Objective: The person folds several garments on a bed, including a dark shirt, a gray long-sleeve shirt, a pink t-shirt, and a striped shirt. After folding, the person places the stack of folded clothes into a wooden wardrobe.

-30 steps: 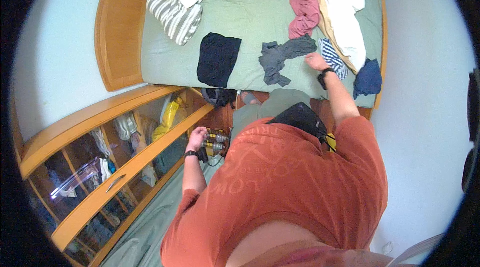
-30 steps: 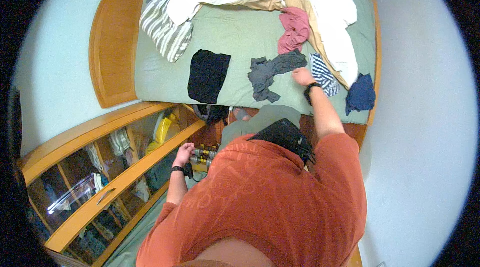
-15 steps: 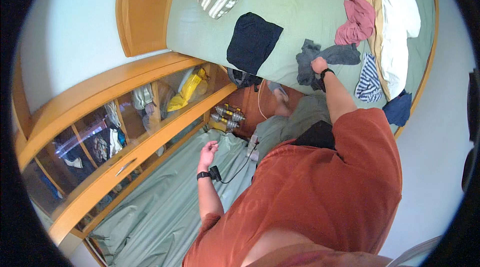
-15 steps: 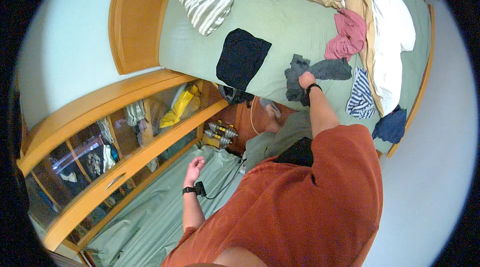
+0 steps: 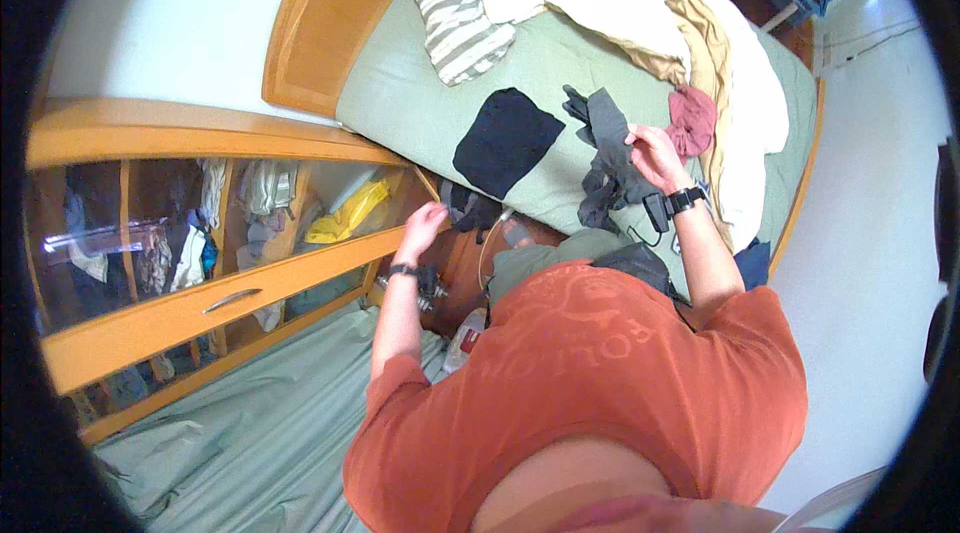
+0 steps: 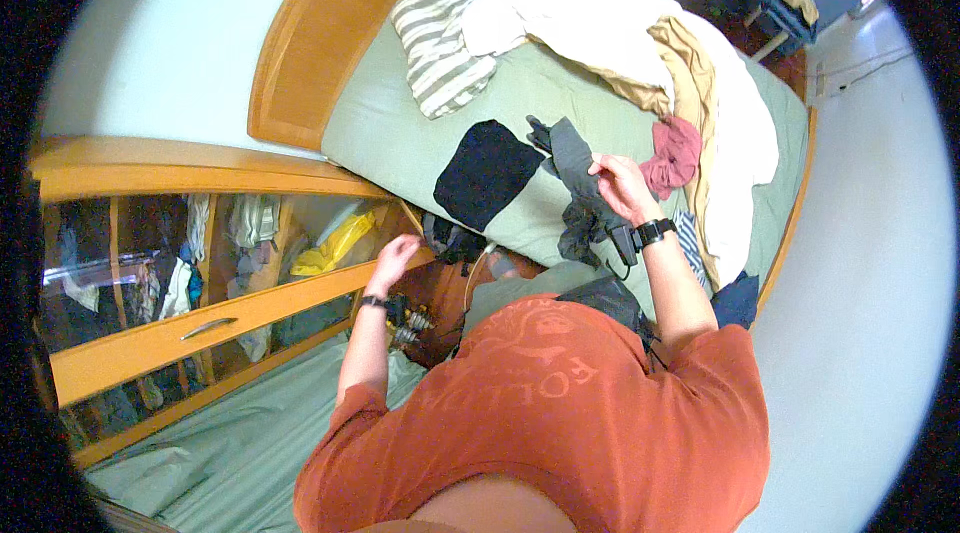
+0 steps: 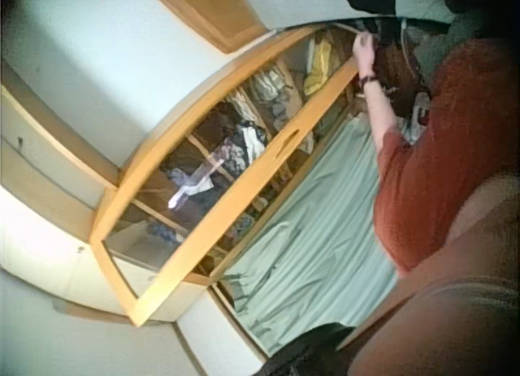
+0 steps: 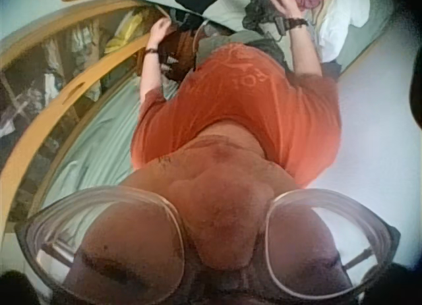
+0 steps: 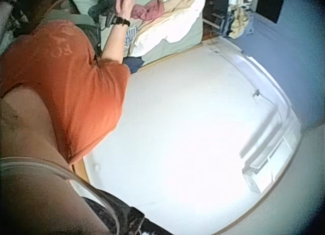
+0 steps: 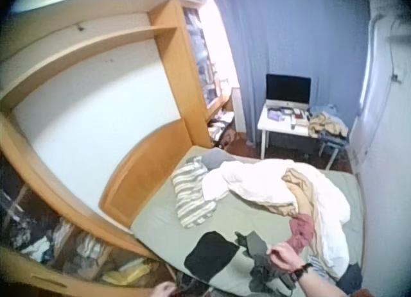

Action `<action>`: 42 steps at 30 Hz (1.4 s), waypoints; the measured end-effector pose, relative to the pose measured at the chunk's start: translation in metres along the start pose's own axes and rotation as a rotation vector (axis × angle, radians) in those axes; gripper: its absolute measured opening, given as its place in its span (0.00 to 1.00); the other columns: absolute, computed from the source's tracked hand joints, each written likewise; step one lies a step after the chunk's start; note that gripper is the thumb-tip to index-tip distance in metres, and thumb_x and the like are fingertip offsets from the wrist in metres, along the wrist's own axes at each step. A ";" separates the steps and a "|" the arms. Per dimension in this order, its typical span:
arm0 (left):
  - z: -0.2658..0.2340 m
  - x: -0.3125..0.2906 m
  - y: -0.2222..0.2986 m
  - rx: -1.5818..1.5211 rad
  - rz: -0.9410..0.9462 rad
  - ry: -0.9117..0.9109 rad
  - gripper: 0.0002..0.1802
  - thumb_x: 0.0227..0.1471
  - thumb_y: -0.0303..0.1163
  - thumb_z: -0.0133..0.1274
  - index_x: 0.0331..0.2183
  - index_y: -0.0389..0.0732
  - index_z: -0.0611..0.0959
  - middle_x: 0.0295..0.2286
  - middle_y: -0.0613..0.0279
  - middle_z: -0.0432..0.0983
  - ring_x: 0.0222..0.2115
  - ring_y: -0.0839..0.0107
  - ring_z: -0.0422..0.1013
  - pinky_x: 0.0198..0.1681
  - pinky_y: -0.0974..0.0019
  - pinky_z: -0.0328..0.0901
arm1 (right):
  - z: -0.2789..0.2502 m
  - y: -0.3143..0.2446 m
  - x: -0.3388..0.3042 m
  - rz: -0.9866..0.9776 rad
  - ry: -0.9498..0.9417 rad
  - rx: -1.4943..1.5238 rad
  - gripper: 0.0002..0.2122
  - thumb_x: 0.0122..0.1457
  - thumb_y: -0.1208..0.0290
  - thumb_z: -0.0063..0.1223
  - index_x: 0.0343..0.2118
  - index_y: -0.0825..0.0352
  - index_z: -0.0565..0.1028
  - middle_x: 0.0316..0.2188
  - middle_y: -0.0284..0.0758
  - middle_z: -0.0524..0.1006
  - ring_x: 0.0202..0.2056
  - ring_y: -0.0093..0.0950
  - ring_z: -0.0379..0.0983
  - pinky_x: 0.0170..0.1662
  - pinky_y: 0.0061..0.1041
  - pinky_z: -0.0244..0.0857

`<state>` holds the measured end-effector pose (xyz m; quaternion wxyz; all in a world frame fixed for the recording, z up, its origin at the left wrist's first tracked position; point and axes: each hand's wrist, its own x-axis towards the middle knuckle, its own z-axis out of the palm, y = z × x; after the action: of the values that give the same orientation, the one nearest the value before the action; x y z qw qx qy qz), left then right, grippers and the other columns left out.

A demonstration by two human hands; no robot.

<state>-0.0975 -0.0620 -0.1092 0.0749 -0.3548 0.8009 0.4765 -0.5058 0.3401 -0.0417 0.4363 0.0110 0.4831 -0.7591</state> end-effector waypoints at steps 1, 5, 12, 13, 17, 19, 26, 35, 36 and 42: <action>0.013 0.021 0.039 -0.016 0.015 -0.047 0.17 0.62 0.36 0.60 0.50 0.38 0.84 0.43 0.56 0.85 0.46 0.67 0.79 0.51 0.64 0.72 | 0.025 -0.014 -0.007 -0.007 0.025 -0.001 0.14 0.68 0.65 0.58 0.26 0.67 0.81 0.24 0.26 0.77 0.22 0.14 0.65 0.22 0.17 0.53; 0.056 0.043 0.200 -0.108 0.551 -0.040 0.30 0.56 0.36 0.66 0.56 0.36 0.78 0.52 0.48 0.79 0.53 0.59 0.76 0.58 0.59 0.69 | 0.124 -0.061 -0.040 -0.246 -0.245 0.080 0.15 0.69 0.66 0.56 0.26 0.69 0.80 0.27 0.28 0.78 0.28 0.17 0.70 0.32 0.18 0.62; 0.080 0.007 0.294 -0.238 0.650 -0.519 0.28 0.51 0.36 0.70 0.51 0.35 0.81 0.48 0.49 0.83 0.50 0.64 0.77 0.56 0.59 0.68 | 0.222 -0.108 -0.083 -0.469 -0.343 0.174 0.13 0.71 0.67 0.53 0.32 0.72 0.81 0.32 0.31 0.80 0.36 0.20 0.73 0.45 0.22 0.65; 0.076 0.009 0.289 -0.192 0.635 -0.454 0.26 0.52 0.34 0.69 0.50 0.35 0.81 0.46 0.49 0.84 0.48 0.64 0.78 0.54 0.59 0.69 | 0.222 -0.111 -0.083 -0.480 -0.285 0.158 0.13 0.71 0.67 0.54 0.33 0.71 0.82 0.33 0.31 0.81 0.37 0.21 0.73 0.45 0.22 0.65; 0.045 0.017 0.261 -0.188 0.794 -0.206 0.18 0.55 0.29 0.64 0.46 0.33 0.82 0.39 0.44 0.85 0.42 0.63 0.81 0.46 0.58 0.72 | 0.194 -0.104 -0.084 -0.601 0.045 -0.536 0.13 0.70 0.67 0.53 0.43 0.71 0.84 0.48 0.34 0.81 0.49 0.25 0.76 0.56 0.25 0.67; 0.029 0.017 0.251 -0.250 0.667 -0.163 0.17 0.54 0.27 0.62 0.45 0.34 0.82 0.38 0.45 0.84 0.42 0.63 0.81 0.45 0.59 0.72 | 0.175 -0.084 -0.090 -0.719 0.193 -0.970 0.11 0.64 0.70 0.60 0.45 0.67 0.84 0.50 0.41 0.80 0.51 0.34 0.78 0.59 0.32 0.69; 0.019 0.020 0.254 -0.175 0.551 -0.010 0.19 0.54 0.22 0.58 0.49 0.37 0.77 0.38 0.59 0.82 0.41 0.70 0.77 0.47 0.63 0.70 | 0.153 -0.023 -0.104 -0.838 0.193 -1.522 0.13 0.58 0.74 0.62 0.46 0.66 0.81 0.56 0.44 0.75 0.58 0.46 0.71 0.61 0.41 0.66; 0.025 -0.008 0.282 -0.816 0.520 -0.295 0.27 0.55 0.20 0.55 0.57 0.39 0.72 0.42 0.63 0.75 0.43 0.75 0.71 0.51 0.70 0.66 | 0.207 -0.031 -0.100 -1.102 0.189 -0.987 0.28 0.58 0.77 0.62 0.63 0.65 0.69 0.61 0.44 0.70 0.58 0.40 0.71 0.58 0.37 0.70; 0.025 -0.011 0.287 -0.774 0.574 -0.299 0.28 0.56 0.22 0.55 0.59 0.39 0.72 0.45 0.63 0.76 0.46 0.73 0.71 0.53 0.68 0.65 | 0.212 -0.031 -0.099 -1.135 0.193 -0.987 0.29 0.57 0.77 0.63 0.63 0.66 0.69 0.62 0.45 0.70 0.58 0.41 0.71 0.58 0.37 0.69; 0.029 -0.028 0.301 -0.353 0.690 -0.183 0.27 0.58 0.25 0.59 0.59 0.38 0.75 0.51 0.59 0.77 0.52 0.70 0.72 0.60 0.63 0.65 | 0.217 -0.027 -0.097 -1.387 0.193 -1.128 0.29 0.59 0.76 0.61 0.63 0.69 0.66 0.63 0.49 0.68 0.61 0.46 0.67 0.61 0.40 0.65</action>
<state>-0.2760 0.0641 0.1020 -0.0806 -0.0281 0.7689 0.6337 -0.3760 0.2463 0.1355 -0.2220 -0.4353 0.7165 -0.4978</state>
